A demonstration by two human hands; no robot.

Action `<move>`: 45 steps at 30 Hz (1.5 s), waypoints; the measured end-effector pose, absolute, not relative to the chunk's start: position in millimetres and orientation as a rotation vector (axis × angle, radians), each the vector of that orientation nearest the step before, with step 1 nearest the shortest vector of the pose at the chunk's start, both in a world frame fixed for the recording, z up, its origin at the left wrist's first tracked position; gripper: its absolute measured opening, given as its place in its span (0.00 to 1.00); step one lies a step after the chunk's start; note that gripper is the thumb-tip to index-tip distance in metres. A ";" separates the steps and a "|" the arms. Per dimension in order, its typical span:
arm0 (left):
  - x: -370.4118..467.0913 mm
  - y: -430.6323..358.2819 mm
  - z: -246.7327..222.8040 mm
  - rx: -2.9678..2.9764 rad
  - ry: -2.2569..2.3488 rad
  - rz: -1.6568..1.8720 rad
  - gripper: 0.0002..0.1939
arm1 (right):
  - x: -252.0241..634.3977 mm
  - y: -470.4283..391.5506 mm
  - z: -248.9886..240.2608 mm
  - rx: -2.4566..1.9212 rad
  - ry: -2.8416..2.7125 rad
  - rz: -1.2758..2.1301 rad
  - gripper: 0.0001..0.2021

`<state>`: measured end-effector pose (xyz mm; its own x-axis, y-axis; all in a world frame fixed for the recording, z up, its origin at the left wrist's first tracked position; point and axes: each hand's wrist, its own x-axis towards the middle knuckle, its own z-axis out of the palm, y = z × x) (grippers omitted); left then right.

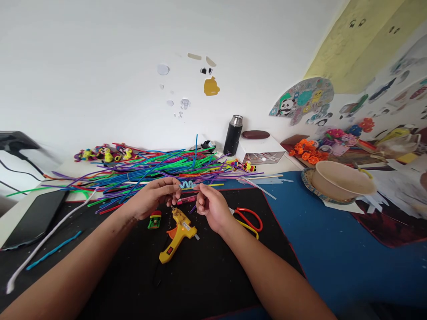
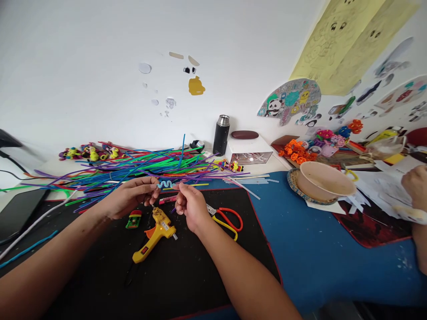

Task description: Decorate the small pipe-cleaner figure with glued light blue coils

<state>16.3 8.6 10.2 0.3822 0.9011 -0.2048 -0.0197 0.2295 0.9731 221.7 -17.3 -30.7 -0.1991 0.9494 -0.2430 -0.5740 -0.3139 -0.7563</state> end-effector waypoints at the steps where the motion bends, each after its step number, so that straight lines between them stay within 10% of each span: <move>1: 15.1 9.0 9.0 1.155 0.972 0.790 0.17 | 222.5 -16.8 -30.2 -0.845 -0.624 1.743 0.23; 45: 16.8 11.9 12.5 1.333 1.026 0.830 0.26 | 223.4 -17.9 -27.5 -0.865 -0.725 1.705 0.19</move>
<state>16.8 11.9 12.5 0.3561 0.9277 -0.1125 0.0836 0.0883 0.9926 223.4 -17.9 -27.5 -0.1956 0.9604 -0.1984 -0.5238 -0.2734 -0.8068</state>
